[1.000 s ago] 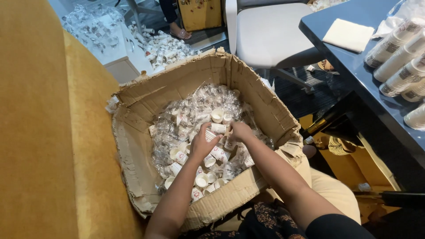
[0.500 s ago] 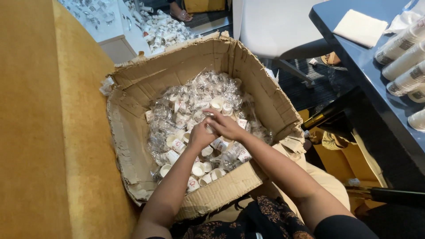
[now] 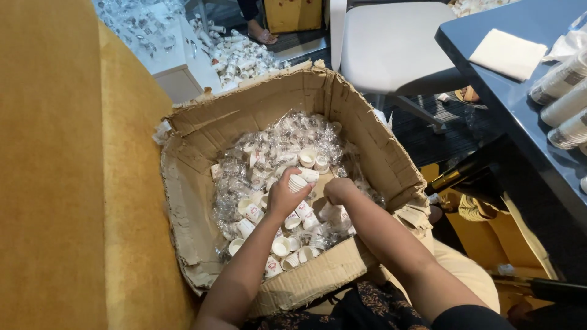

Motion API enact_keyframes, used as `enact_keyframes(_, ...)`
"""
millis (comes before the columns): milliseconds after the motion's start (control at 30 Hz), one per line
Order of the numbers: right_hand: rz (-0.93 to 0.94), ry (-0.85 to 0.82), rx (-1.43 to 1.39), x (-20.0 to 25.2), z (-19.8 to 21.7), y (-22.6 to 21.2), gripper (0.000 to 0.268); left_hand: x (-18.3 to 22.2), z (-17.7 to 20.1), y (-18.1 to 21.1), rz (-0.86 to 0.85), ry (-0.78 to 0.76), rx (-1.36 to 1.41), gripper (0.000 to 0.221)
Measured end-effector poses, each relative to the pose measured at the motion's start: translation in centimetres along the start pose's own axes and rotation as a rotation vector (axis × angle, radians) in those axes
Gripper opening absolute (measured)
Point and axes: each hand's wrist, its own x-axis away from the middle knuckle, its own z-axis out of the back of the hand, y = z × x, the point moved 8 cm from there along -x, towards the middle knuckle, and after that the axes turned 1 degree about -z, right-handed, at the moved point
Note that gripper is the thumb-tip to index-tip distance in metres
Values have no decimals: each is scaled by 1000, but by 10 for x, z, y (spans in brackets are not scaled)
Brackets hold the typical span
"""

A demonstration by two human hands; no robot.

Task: Sorting and counting stacks of paper cups from a cardboard box onto a table.

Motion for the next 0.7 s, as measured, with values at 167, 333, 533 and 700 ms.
enact_keyframes(167,-53,401,-425,39,71,11,26,-3,1,-6,-52,26,-25,55)
enact_keyframes(333,20,969,-1471,81,103,58,21,-1,-14,-20,63,-210,-177,79)
enact_keyframes(533,78,47,-1075,88,103,-54,60,2,-41,-45,25,-240,-5,97)
enact_keyframes(700,397,405,-739,-20,17,-7,72,2,-45,-39,-26,-322,-135,105)
